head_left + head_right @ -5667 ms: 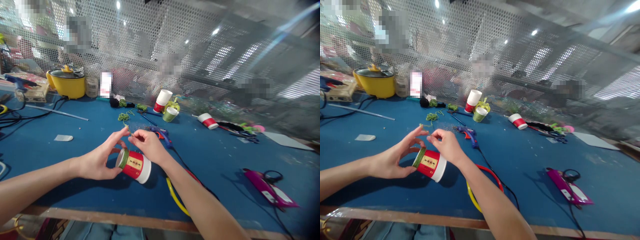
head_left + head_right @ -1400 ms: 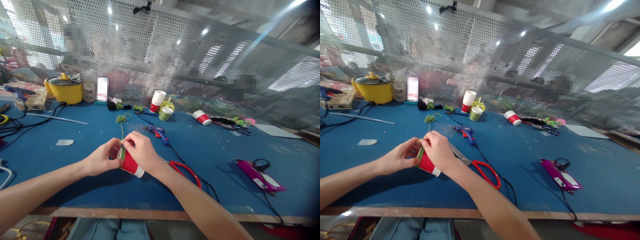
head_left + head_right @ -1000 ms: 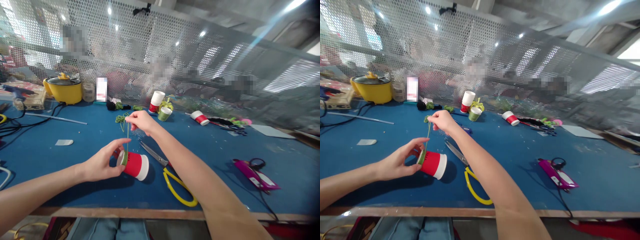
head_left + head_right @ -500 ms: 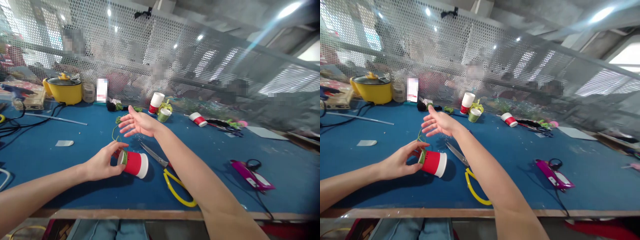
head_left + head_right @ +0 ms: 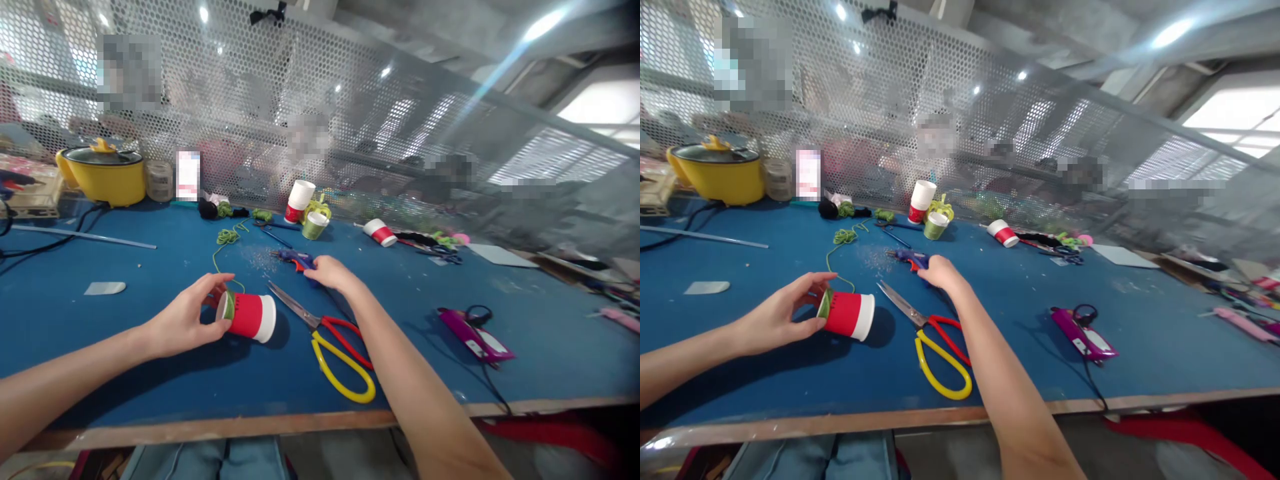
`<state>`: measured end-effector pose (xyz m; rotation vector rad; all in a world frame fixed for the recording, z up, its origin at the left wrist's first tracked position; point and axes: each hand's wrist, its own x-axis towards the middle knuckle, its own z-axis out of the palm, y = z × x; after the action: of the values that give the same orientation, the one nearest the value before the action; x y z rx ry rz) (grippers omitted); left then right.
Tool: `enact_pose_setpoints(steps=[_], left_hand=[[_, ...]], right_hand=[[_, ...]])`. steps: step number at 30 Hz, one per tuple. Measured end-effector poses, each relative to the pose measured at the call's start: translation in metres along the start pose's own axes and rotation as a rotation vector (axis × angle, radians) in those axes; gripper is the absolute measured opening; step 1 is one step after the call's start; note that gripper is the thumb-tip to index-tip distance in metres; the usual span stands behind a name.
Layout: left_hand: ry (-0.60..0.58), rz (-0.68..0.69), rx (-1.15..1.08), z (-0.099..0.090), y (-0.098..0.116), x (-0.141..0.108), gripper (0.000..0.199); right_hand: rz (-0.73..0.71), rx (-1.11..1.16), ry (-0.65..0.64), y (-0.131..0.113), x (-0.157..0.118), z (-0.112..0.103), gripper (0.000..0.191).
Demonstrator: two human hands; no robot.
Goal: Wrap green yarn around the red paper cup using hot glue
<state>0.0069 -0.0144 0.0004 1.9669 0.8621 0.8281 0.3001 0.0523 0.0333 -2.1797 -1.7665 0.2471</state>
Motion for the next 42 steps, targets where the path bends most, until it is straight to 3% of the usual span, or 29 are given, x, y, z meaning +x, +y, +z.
enact_pose_setpoints(steps=[4,8,11,13,20,25,31,42], left_hand=[[0.006,0.006,0.004,0.000,0.000,0.001,0.054],[0.022,0.028,0.015,-0.002,-0.001,0.001,0.055],[0.036,0.030,0.029,-0.004,-0.001,0.002,0.054],[0.043,0.025,0.034,-0.004,-0.002,0.003,0.054],[0.082,-0.006,-0.019,-0.007,-0.006,0.006,0.055],[0.076,-0.071,-0.077,-0.011,-0.011,0.009,0.054],[0.075,-0.161,-0.109,-0.013,-0.010,0.011,0.056],[0.049,-0.086,-0.093,-0.014,-0.005,0.009,0.050]], right_hand=[[0.038,0.051,0.027,0.001,0.000,0.019,0.013],[0.018,0.190,0.059,-0.005,-0.016,0.006,0.020],[-0.107,0.512,-0.095,-0.015,-0.039,-0.015,0.016],[-0.157,0.582,-0.193,-0.025,-0.057,-0.025,0.019],[-0.261,0.558,-0.351,-0.054,-0.094,-0.031,0.019],[-0.346,0.443,-0.260,-0.055,-0.101,-0.028,0.013],[-0.382,0.375,-0.237,-0.057,-0.108,-0.024,0.015],[-0.426,0.291,-0.201,-0.060,-0.111,-0.022,0.013]])
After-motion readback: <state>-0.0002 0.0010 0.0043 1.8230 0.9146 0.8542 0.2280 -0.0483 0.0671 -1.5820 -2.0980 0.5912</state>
